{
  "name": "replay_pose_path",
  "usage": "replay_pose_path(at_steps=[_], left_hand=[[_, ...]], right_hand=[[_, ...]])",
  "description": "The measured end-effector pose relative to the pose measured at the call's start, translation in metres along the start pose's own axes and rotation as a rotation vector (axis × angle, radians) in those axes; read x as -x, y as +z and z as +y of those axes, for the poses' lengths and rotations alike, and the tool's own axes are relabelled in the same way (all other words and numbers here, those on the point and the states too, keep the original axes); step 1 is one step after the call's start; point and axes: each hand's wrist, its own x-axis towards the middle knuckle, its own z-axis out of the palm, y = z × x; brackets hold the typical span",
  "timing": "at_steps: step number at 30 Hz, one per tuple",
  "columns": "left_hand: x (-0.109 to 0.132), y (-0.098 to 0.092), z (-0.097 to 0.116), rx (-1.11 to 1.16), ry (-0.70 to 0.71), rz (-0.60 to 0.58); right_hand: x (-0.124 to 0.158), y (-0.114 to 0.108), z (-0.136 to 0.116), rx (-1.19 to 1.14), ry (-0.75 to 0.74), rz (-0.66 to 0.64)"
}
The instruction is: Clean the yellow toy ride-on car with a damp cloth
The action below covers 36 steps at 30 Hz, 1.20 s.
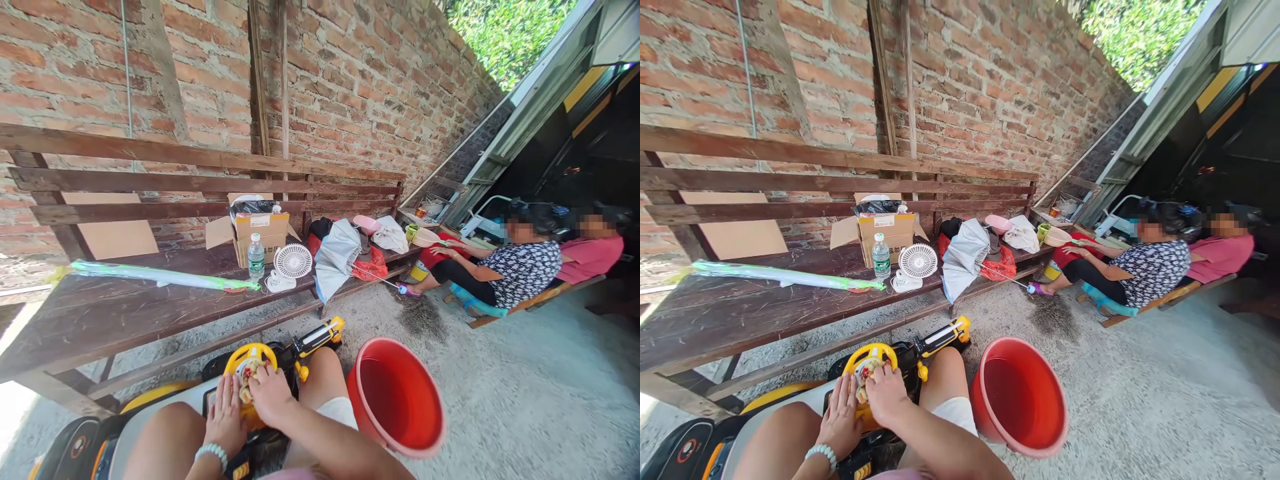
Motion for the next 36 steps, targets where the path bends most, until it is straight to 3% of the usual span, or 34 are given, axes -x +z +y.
replay_pose_path(at_steps=[3, 6, 10, 12, 13, 16, 20, 24, 27, 32, 34, 36], left_hand=[[-0.003, 0.010, -0.014, 0.088, 0.039, 0.069], [-0.010, 0.013, -0.026, 0.130, 0.077, 0.051], [-0.011, -0.005, -0.017, 0.104, 0.003, -0.053], [-0.006, -0.022, -0.002, 0.053, -0.039, -0.133], [-0.003, -0.031, 0.006, 0.019, -0.042, -0.174], [0.000, -0.055, 0.024, -0.075, -0.052, -0.278], [0.002, -0.069, 0.030, -0.076, -0.057, -0.329], [0.005, -0.067, 0.028, -0.013, -0.052, -0.329], [0.003, -0.058, 0.019, 0.100, -0.044, -0.306], [-0.005, -0.034, 0.007, 0.297, -0.043, -0.130], [-0.006, -0.027, 0.011, 0.274, -0.065, -0.079], [-0.006, -0.025, 0.020, 0.189, -0.110, -0.111]], right_hand=[[0.022, 0.007, -0.003, 0.000, -0.079, -0.005], [0.014, -0.012, 0.000, -0.014, -0.090, -0.024], [-0.022, -0.052, 0.015, -0.040, -0.032, 0.049], [-0.034, -0.059, 0.020, -0.066, 0.005, -0.009], [-0.036, -0.058, 0.020, -0.064, 0.026, -0.074], [-0.026, -0.043, 0.016, -0.041, 0.059, -0.100], [0.012, -0.022, 0.007, -0.026, -0.012, -0.138], [0.046, -0.020, 0.005, -0.084, -0.027, -0.197], [0.046, -0.034, 0.013, -0.145, 0.046, -0.151], [0.002, -0.063, 0.023, -0.115, 0.111, -0.010], [-0.021, -0.065, 0.020, -0.093, 0.040, -0.007], [-0.043, -0.060, 0.012, -0.071, -0.083, -0.059]])
